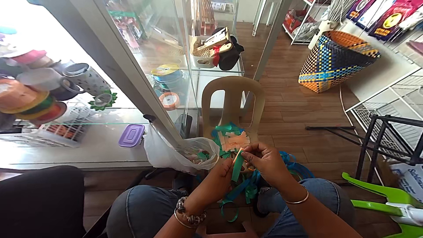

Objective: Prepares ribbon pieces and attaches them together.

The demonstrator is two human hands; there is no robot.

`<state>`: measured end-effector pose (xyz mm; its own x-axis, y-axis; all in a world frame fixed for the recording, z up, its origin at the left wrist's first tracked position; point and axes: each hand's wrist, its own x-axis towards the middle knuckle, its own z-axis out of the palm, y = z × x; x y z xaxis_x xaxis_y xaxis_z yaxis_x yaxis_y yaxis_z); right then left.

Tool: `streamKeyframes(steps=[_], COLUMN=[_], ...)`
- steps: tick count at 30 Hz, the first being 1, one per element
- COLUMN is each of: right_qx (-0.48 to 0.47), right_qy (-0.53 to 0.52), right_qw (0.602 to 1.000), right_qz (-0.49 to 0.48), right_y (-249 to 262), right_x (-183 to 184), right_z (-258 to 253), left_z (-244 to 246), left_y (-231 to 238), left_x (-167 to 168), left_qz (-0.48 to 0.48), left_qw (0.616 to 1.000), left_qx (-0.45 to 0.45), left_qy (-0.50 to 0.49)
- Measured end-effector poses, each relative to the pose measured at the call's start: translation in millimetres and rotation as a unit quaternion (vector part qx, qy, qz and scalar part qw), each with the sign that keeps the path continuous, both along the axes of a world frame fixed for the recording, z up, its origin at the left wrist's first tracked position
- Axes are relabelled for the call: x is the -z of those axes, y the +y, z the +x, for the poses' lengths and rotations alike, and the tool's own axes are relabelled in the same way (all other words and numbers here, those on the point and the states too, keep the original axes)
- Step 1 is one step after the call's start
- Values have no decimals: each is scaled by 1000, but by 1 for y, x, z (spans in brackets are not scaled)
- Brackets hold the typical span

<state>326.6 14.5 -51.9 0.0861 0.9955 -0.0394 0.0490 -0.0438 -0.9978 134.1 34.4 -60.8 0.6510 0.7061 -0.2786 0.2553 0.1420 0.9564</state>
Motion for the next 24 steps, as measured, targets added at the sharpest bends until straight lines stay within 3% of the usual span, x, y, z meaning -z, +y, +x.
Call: streamKeyframes(steps=[19,24], right_qx=[41,51], right_qy=[21,16], right_qw=[999,998], right_qz=[15,18], right_y=[-2,-1], right_x=[-2,-2], right_z=[-3,-2], left_z=[1,0], left_y=[-1,-2], left_x=[0,1], left_qz=[-17,-79], left_qw=[1000,994], left_qx=[5,-15], left_qy=[-26,-79])
